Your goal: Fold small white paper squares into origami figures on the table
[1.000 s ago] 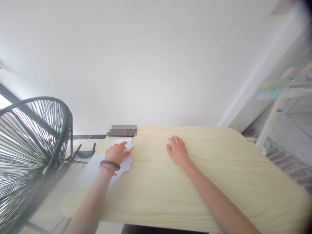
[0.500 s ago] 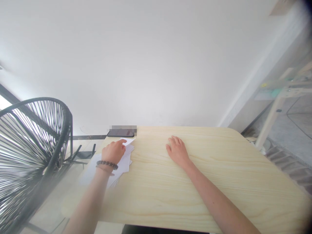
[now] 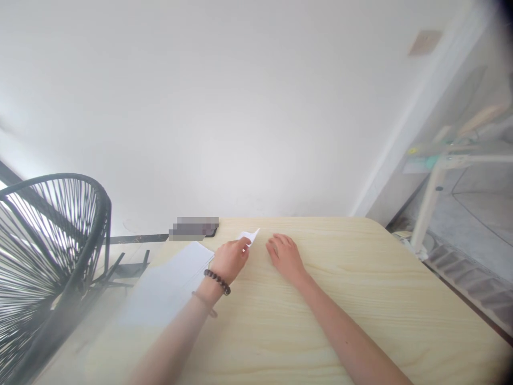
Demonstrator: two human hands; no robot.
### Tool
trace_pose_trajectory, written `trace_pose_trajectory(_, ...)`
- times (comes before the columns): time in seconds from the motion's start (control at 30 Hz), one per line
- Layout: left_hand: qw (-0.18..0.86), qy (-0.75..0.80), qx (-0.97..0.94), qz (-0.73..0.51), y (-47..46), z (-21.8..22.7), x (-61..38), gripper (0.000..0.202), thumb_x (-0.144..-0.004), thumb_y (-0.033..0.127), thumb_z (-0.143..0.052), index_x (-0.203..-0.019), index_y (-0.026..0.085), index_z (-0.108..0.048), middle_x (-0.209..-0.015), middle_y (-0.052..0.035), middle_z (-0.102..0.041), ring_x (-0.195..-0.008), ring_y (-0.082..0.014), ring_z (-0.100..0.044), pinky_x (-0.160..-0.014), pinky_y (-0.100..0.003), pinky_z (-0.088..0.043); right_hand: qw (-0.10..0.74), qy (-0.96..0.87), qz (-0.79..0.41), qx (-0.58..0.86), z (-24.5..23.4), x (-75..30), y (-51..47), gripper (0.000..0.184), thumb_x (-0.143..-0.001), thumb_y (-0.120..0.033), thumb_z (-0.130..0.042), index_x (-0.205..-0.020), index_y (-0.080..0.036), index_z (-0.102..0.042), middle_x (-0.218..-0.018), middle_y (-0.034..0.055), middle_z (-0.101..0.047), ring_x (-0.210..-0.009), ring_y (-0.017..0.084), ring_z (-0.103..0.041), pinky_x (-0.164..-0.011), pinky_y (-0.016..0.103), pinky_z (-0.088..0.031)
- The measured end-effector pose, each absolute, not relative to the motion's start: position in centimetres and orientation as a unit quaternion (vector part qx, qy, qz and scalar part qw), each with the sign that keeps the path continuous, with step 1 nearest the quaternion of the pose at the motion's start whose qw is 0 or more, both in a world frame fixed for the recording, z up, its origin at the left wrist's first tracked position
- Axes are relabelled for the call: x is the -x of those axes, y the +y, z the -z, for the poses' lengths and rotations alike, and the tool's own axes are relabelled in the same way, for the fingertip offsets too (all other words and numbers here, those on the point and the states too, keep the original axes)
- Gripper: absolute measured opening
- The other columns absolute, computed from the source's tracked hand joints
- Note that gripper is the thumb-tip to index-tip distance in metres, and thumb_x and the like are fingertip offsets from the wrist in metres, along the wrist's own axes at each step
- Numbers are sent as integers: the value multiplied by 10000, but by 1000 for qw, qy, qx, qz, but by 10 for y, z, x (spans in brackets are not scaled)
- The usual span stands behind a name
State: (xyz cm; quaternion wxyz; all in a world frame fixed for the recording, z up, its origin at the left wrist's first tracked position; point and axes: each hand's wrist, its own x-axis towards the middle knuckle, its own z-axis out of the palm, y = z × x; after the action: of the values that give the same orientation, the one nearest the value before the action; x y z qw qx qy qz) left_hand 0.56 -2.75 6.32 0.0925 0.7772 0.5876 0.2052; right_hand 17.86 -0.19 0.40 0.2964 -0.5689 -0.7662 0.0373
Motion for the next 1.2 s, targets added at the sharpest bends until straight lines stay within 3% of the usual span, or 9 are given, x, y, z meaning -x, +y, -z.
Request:
trace_pose_trajectory(0.13, 260, 537, -738, -315, -15, -39, -21, 135, -682, 276, -526, -785, 190, -541, -743, -48, -631, -656, -165, -579, -621, -261, -430, 365, -728, -128, 566, -9, -182, 0, 466, -870, -302, -140, -863, -206, -595, -890, 45, -613, -893, 148, -502, -812, 281, -324)
trace_pose_trajectory(0.37, 517, 456, -600, -405, -10, -21, -24, 236, -688, 375, -527, -768, 166, -450, -790, -83, -632, -709, -171, -595, -617, -300, -487, 351, -727, -131, 576, -10, -181, 1, 400, -821, -384, -278, -655, -180, -580, -643, 30, -597, -635, 140, -516, -617, 233, -344)
trace_pose_trajectory(0.5, 518, 429, -610, -419, -10, -22, -21, 199, -734, 326, -477, -829, 157, -431, -871, -96, -603, -715, -154, -592, -664, -317, -482, 355, -730, -132, 569, -6, -182, 2, 301, -785, -364, -352, -653, -175, -546, -616, 16, -570, -587, 121, -482, -558, 210, -319)
trace_pose_trajectory(0.6, 411, 455, -657, -439, -7, -20, -17, 176, -737, 272, -457, -872, 159, -459, -916, -84, -568, -776, -160, -569, -695, -324, -465, 367, -714, -147, 577, -2, -184, 3, 276, -787, -346, -333, -653, -176, -504, -545, -6, -508, -507, 107, -427, -497, 203, -289)
trace_pose_trajectory(0.73, 279, 490, -670, -483, 1, -15, -8, 313, -680, 226, -520, -981, 168, -456, -1110, -95, -458, -1052, -200, -423, -826, -340, -397, 394, -699, -187, 566, -1, -188, 5, 267, -784, -358, -326, -610, -183, -428, -479, -40, -400, -449, 93, -348, -460, 200, -254)
trace_pose_trajectory(0.83, 372, 477, -630, -486, 4, -14, -3, 455, -666, 260, -559, -1078, 154, -399, -1129, -118, -462, -1031, -200, -454, -846, -350, -388, 413, -700, -227, 537, -3, -191, 5, 283, -775, -381, -342, -584, -181, -402, -480, -45, -373, -448, 86, -325, -450, 199, -247)
trace_pose_trajectory(0.93, 507, 442, -587, -450, 2, -19, 0, 546, -682, 322, -555, -1153, 160, -329, -988, -114, -575, -869, -206, -562, -734, -360, -454, 431, -687, -267, 520, -4, -191, 6, 295, -772, -404, -347, -602, -176, -428, -498, -38, -400, -458, 87, -344, -445, 198, -261)
trace_pose_trajectory(1.07, 572, 437, -564, -405, -4, -24, 0, 425, -647, 380, -585, -982, 135, -492, -843, -98, -640, -759, -224, -600, -656, -337, -483, 446, -661, -341, 499, -6, -192, 4, 304, -770, -424, -346, -732, -168, -505, -557, -11, -497, -485, 102, -430, -456, 205, -319)
trace_pose_trajectory(1.2, 581, 433, -546, -420, -4, -23, 0, 400, -636, 385, -598, -937, 133, -522, -828, -94, -648, -724, -223, -609, -635, -334, -490, 414, -668, -435, 440, -12, -195, 0, 299, -742, -410, -421, -897, -171, -511, -615, 2, -561, -536, 118, -499, -502, 220, -377)
